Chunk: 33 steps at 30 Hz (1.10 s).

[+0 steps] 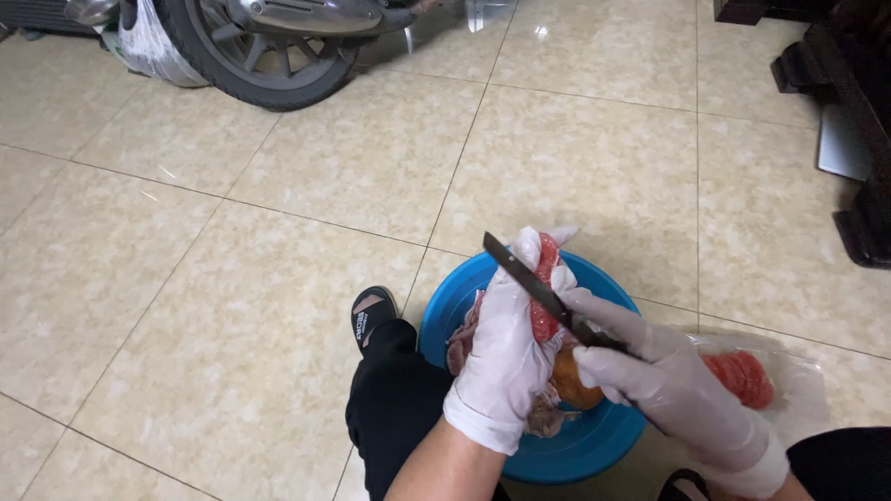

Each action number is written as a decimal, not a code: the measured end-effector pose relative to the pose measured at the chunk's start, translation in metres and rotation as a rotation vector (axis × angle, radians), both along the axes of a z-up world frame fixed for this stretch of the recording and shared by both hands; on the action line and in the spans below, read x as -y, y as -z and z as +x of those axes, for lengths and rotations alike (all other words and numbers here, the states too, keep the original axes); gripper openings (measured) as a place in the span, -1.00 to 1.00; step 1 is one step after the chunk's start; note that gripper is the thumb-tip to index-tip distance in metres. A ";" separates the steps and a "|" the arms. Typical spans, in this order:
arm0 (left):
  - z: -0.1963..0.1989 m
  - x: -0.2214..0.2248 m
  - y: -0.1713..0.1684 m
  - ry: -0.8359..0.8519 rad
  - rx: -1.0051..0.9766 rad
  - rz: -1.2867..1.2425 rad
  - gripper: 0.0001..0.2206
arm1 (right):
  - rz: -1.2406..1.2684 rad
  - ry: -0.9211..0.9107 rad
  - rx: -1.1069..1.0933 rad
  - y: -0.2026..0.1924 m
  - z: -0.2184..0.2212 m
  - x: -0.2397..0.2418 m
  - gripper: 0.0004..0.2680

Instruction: A person wearing gloves peels the inner skin and pith from pomelo segments using their hands and a knife over a blue basin.

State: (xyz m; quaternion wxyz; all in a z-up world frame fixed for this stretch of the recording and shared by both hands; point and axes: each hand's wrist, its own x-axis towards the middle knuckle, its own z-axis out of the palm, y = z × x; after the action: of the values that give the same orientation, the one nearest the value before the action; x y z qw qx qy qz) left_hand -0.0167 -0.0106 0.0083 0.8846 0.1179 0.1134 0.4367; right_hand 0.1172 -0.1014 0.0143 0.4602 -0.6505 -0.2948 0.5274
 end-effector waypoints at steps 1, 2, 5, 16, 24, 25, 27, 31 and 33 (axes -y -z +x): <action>0.001 0.000 0.001 0.001 0.004 -0.002 -0.59 | -0.002 0.001 0.004 -0.004 0.003 0.001 -0.52; 0.002 -0.001 0.001 0.028 -0.034 -0.011 -0.63 | 0.017 -0.019 -0.113 -0.008 0.005 0.002 -0.53; 0.003 0.000 -0.001 0.057 -0.087 0.018 -0.64 | 0.116 -0.056 -0.283 -0.013 0.008 0.005 -0.53; -0.001 0.000 -0.002 0.056 0.087 0.063 -0.77 | 0.323 0.030 -0.424 -0.024 0.015 0.008 -0.58; -0.003 -0.004 -0.002 -0.021 0.123 0.057 -0.57 | 0.017 -0.137 0.133 -0.011 0.016 0.027 -0.26; -0.004 -0.002 -0.008 -0.021 0.118 0.061 -0.57 | 0.021 -0.137 0.128 -0.001 0.014 0.032 -0.26; -0.005 0.000 -0.020 -0.071 0.034 0.105 -0.60 | 0.095 -0.209 0.343 0.021 0.011 0.040 -0.18; -0.003 -0.001 -0.015 -0.093 0.081 0.130 -0.60 | 0.150 -0.218 0.330 0.032 0.008 0.043 -0.19; -0.003 -0.002 -0.014 -0.132 0.031 0.156 -0.57 | 0.163 -0.289 0.324 0.031 0.008 0.043 -0.19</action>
State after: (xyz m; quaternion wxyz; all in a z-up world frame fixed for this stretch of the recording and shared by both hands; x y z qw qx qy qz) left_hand -0.0200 -0.0082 0.0220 0.8436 0.1719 0.0730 0.5035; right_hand 0.1252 -0.1442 -0.0162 0.3777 -0.6383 -0.4965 0.4510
